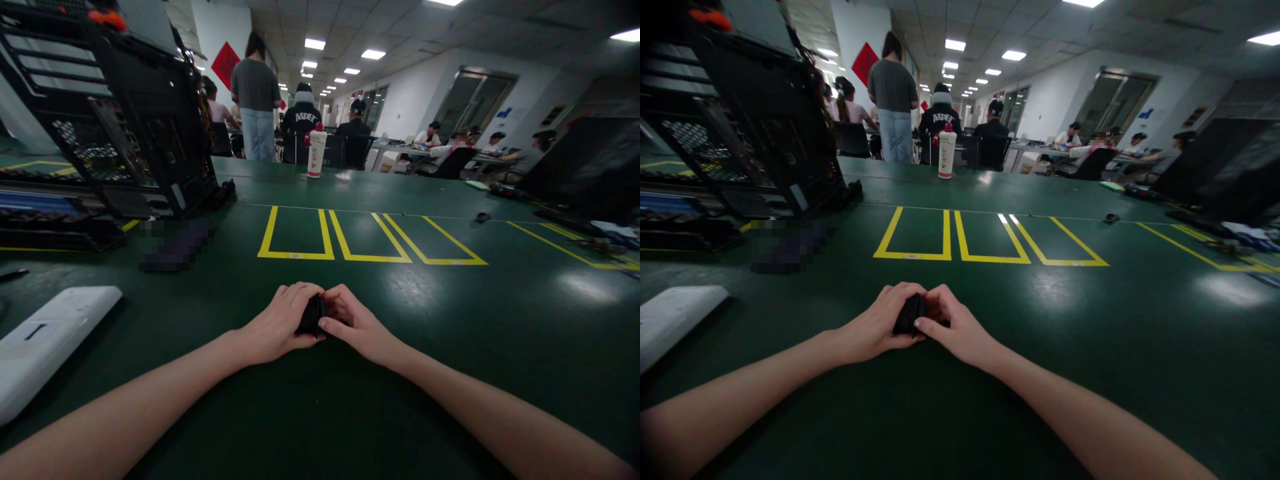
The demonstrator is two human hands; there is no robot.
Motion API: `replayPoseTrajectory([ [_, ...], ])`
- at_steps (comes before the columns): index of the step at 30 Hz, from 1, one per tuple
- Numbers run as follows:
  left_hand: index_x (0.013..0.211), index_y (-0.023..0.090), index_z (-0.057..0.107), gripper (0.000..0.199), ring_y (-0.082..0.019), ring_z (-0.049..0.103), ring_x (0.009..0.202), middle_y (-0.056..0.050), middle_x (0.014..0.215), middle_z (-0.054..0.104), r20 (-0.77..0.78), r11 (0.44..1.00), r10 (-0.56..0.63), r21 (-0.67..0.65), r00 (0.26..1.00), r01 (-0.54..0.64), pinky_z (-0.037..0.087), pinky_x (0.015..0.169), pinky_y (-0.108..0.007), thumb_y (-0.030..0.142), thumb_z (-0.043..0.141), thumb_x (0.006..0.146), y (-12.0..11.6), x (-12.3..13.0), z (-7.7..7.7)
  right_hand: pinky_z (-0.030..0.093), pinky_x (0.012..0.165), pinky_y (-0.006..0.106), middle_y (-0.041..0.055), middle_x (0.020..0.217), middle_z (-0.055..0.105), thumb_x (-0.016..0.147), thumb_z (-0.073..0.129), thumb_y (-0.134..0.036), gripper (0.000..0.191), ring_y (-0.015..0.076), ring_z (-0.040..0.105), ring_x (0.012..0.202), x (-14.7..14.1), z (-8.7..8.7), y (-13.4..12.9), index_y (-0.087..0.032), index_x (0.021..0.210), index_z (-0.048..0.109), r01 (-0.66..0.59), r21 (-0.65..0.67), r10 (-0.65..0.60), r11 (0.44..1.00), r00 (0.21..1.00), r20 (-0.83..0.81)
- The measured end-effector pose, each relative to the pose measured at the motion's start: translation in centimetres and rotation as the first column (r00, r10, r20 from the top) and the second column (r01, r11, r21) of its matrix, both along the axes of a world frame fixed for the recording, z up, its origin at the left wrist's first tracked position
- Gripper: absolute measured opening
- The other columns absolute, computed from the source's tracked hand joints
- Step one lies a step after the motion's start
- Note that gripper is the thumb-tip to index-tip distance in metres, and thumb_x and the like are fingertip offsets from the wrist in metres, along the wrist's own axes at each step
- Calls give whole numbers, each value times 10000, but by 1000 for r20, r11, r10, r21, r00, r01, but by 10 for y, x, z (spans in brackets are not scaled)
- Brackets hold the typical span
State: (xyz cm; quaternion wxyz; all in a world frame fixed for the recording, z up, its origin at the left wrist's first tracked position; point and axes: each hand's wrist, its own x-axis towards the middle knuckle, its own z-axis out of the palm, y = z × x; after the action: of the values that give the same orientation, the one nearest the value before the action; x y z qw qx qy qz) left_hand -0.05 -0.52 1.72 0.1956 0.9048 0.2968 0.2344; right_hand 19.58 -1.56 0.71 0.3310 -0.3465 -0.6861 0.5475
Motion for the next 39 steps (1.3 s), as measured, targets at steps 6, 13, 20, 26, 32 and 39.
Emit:
replayPoseTrajectory([
  [6,1206,227,318,557,-258,476,1052,-83,1195,463,-6,1000,18,-4,1000,-18,386,888,-417,196,661,768,1,-1,-2,471,839,344,12,1002,521,763,667,-235,334,156,563,951,3,0,1,-222,998,430,-43,-29,40,999,995,-91],
  [13,1227,250,301,568,-268,485,1068,-80,1212,464,2,1000,3,-14,1000,-3,395,880,-426,245,654,783,0,-1,0,476,794,310,1,936,539,844,562,-286,170,146,562,903,-2,2,1,-217,967,466,59,-41,-61,997,996,-61],
  [20,1223,239,306,547,-259,484,1061,-87,1212,463,-13,1000,-3,-16,1000,3,401,875,-413,227,644,792,-1,-1,1,464,850,368,30,1017,543,853,548,-274,199,174,559,965,0,2,-1,-211,1028,476,35,-6,-36,999,999,-10],
  [26,1222,231,313,553,-266,486,1070,-91,1205,475,-4,1000,1,15,1000,-1,384,890,-420,223,647,782,0,0,4,490,798,330,6,997,495,796,626,-260,243,155,564,925,1,0,-2,-225,988,481,12,23,-10,1000,996,-88],
  [32,1227,241,292,559,-273,489,1072,-96,1205,468,-11,1000,-7,-24,1000,6,395,885,-438,221,643,793,-2,0,8,484,807,354,22,998,536,809,609,-305,240,182,563,956,-3,1,0,-220,977,459,73,-37,-75,997,997,-33],
  [39,1218,243,300,542,-263,489,1042,-88,1201,461,-14,999,2,-33,1000,-2,418,858,-427,203,636,794,-1,0,4,453,889,383,31,1044,534,818,599,-241,270,172,555,986,1,3,-2,-214,1045,456,2,-6,-2,1000,1000,5],
])
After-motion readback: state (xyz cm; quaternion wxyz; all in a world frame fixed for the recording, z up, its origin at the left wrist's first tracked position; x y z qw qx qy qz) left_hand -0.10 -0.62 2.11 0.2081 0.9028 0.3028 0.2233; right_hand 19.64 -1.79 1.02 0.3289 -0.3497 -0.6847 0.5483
